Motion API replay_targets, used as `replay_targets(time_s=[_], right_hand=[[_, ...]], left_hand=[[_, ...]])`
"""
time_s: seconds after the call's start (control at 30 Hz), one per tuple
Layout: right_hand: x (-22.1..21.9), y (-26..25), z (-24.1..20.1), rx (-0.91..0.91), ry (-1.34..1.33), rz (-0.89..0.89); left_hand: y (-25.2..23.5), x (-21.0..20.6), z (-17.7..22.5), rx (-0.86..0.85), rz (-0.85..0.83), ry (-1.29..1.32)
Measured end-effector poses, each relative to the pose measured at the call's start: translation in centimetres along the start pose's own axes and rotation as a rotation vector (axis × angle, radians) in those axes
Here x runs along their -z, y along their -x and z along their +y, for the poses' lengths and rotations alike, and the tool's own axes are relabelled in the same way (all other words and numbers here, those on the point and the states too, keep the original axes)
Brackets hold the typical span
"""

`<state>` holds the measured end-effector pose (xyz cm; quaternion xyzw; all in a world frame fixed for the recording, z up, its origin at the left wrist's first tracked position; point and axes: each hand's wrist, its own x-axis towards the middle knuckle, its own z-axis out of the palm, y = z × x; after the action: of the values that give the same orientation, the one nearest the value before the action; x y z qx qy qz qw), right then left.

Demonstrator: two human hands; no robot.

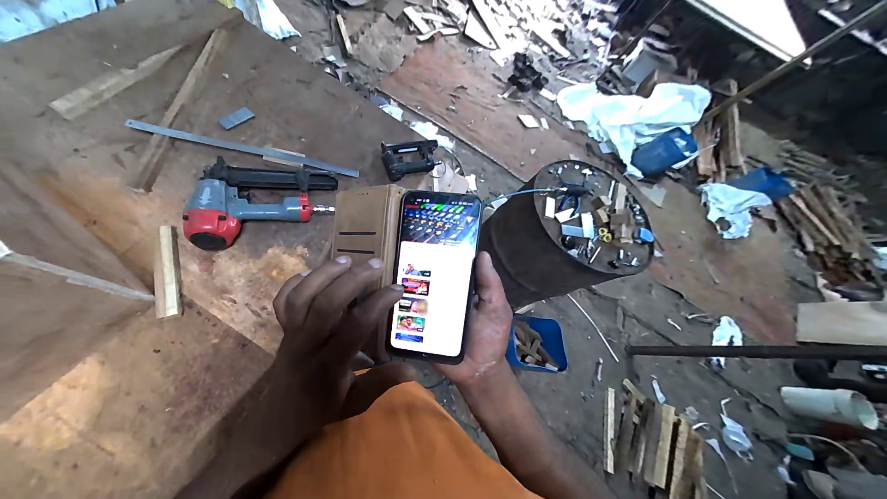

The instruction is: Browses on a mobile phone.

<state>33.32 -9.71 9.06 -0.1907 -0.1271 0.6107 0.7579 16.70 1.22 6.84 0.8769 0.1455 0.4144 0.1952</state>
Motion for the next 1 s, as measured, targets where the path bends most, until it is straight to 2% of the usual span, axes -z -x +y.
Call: replay_targets(time_s=[0.3,0.67,1.0], right_hand=[[-0.2,-0.4,0.2,0.019,-0.008,0.007],[0.3,-0.7,0.2,0.011,-0.016,-0.028],[0.0,-1.2,0.4,0.003,-0.007,-0.018]], left_hand=[[0.0,0.5,0.2,-0.026,-0.087,-0.062],[0.3,0.7,-0.1,-0.024,-0.031,-0.031],[-0.4,0.4,-0.7,0.004,-0.036,-0.153]])
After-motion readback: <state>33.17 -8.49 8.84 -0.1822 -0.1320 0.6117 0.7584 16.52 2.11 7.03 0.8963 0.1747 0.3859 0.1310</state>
